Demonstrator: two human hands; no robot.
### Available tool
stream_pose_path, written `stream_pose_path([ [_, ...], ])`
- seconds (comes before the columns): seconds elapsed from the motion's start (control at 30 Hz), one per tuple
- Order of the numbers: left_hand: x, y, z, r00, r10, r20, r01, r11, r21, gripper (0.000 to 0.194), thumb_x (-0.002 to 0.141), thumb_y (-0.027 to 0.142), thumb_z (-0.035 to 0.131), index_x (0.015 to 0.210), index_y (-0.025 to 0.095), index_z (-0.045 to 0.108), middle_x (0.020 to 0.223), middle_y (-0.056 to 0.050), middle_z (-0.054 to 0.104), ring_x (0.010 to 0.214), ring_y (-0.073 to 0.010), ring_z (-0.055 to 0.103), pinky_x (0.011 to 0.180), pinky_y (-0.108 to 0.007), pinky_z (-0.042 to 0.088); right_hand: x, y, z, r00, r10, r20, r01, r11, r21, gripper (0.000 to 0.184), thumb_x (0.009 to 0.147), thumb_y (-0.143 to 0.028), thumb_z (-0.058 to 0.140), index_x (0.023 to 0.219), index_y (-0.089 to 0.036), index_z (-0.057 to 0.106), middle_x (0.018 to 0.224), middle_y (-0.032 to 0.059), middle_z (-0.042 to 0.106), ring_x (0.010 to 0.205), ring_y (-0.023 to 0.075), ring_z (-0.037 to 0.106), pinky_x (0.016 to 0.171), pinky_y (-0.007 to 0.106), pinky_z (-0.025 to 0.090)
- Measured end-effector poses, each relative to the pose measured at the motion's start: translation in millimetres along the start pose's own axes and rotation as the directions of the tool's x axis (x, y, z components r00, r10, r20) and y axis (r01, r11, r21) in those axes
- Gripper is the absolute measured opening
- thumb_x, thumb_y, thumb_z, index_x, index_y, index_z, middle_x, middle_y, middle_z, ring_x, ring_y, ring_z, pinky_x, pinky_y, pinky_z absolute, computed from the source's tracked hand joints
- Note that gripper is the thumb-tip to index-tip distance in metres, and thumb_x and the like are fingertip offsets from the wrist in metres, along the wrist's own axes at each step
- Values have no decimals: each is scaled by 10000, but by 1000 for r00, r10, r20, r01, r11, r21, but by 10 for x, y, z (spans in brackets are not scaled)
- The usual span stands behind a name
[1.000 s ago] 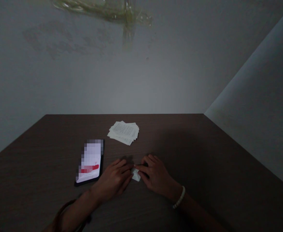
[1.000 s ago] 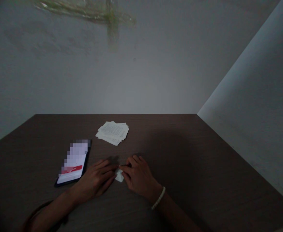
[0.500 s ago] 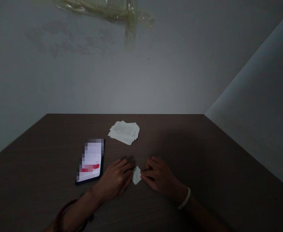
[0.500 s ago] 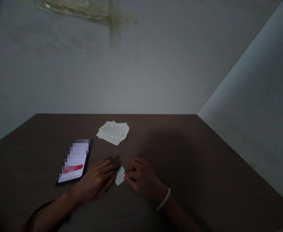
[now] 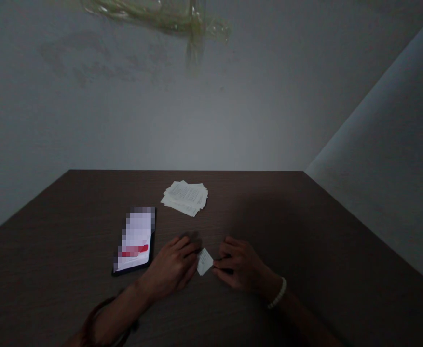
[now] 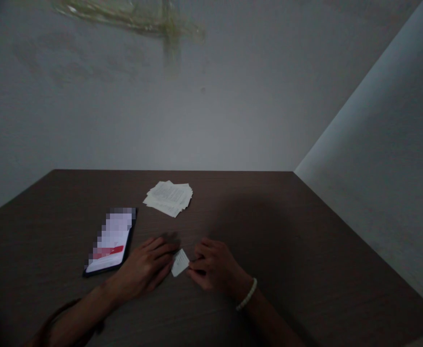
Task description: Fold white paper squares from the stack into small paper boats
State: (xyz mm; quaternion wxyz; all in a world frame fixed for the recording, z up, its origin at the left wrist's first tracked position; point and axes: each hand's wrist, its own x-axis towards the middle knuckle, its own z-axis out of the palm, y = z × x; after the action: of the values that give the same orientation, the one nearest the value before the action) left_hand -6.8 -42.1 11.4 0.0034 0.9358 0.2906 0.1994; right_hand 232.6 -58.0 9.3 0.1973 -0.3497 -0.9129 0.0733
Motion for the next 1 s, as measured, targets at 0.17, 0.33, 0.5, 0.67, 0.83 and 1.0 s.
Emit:
stream_pose_path([
  [0.17,-28,-3,1,999,-35,-7,35,998,-45,208,919,182,452,940,158,658,1035,-79,667,951,-245,553,830,-405,435,38,4,25,999,31,-39,-28,996,79,109,838,-293,659,782,-202,675,815,20,605,809,167,502,671,289,388],
  [0.33,-38,18,-63,1000,21,19,-19,993,-120,288,848,213,529,1121,182,617,1106,-88,640,1020,-263,544,889,-421,413,62,16,27,996,32,-86,-21,992,124,101,822,-249,668,742,-191,649,815,19,594,807,161,504,687,281,389],
  [0.5,-15,20,-65,991,79,106,-59,981,-184,263,857,245,558,1108,203,621,1067,-76,641,966,-248,559,841,-391,421,60,28,47,995,41,-88,-28,989,144,95,802,-238,680,737,-190,630,829,20,591,827,170,507,710,291,393],
  [0.67,-7,11,-53,991,77,114,-52,977,-206,208,906,245,528,1082,203,633,1032,-74,641,951,-236,562,838,-387,426,66,3,24,995,58,-75,-46,988,150,76,797,-227,673,865,-201,652,887,27,610,868,182,514,753,304,408],
  [0.83,5,19,-82,993,78,85,-57,973,-226,162,924,213,511,1005,201,650,1010,-63,649,916,-214,574,816,-359,435,65,-10,20,996,69,-62,-59,987,150,131,796,-268,682,916,-216,667,904,29,617,870,189,519,757,312,412],
  [1.0,-4,15,-39,997,82,-4,-82,981,-175,192,940,158,456,981,180,642,995,-57,686,845,-198,590,780,-351,440,65,1,29,995,55,-77,-45,990,131,140,785,-289,701,902,-215,680,895,29,614,855,186,516,735,307,411],
])
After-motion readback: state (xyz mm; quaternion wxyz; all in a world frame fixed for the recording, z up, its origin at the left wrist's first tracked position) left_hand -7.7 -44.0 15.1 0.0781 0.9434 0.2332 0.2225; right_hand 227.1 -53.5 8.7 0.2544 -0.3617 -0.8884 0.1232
